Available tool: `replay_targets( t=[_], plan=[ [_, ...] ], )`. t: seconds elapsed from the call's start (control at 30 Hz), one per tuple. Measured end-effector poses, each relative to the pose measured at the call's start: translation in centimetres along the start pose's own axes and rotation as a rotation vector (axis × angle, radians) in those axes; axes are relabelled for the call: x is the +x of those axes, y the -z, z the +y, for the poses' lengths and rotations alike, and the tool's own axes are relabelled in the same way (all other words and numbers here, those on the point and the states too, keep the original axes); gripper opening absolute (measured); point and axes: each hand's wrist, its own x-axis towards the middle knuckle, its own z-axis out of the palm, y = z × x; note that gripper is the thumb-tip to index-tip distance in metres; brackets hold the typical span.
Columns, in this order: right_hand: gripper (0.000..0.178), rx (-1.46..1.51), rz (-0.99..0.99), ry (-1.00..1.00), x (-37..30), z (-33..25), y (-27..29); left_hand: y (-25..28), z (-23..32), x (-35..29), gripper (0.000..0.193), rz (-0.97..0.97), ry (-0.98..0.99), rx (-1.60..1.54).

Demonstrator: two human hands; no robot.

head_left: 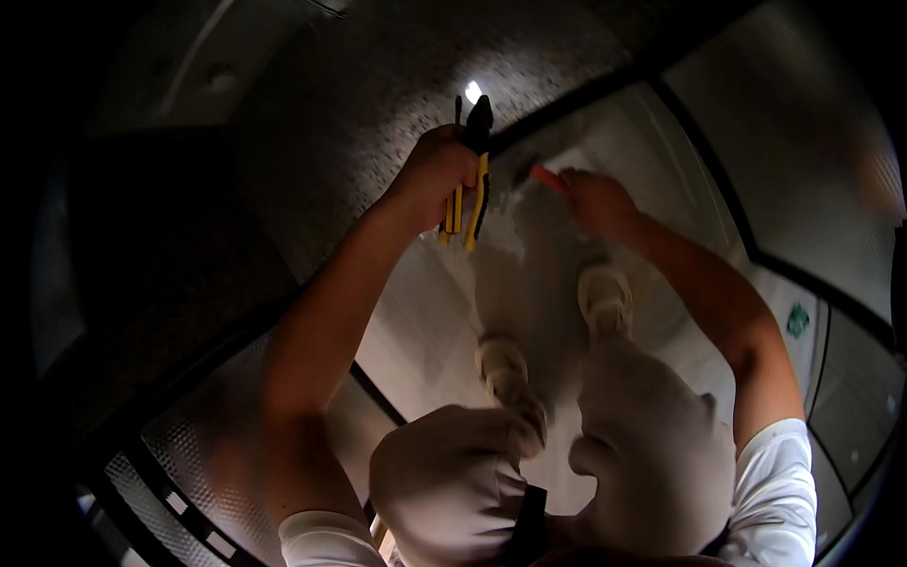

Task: The person works under a sink using pliers and a screwdriver to adjust pipes and fittings. They then move to a wall area, use pliers to remove a pipe, and use a hammer and screwdriver to work on wall fixtures.

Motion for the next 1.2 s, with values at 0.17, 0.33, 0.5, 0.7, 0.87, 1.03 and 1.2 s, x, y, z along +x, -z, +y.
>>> replay_targets(
  t=[0.17,0.33,0.5,0.7,0.87,1.03,1.2],
  plan=[
    [0.035,-0.025,0.114,0.166,3.2,6.4,-3.6,2.8,5.2,2.6,0.027,0.016,-0.072,0.075],
    [0.030,-0.187,0.034,0.378,4.7,7.9,-2.4,2.3,8.9,2.4,0.030,0.126,-0.211,0.188],
    [0.035,-0.285,-0.161,0.327,6.9,3.9,-1.4,4.7,9.3,3.3,0.018,0.163,-0.229,0.317],
    [0.052,0.881,-0.357,0.017,12.0,-1.4,6.6,2.8,5.2,7.3,0.013,0.289,-0.518,0.045],
    [0.055,1.131,-0.583,-0.009,17.6,-10.0,9.3,5.4,2.6,11.3,0.022,0.434,-0.572,-0.756],
    [0.047,0.489,-0.528,-0.108,24.0,-19.1,12.8,9.6,3.2,13.8,0.025,0.419,-0.459,-1.191],
    [0.051,0.266,-0.394,-0.113,26.3,-22.5,15.1,11.1,6.2,14.1,0.020,0.440,-0.473,-1.227]
  ],
)
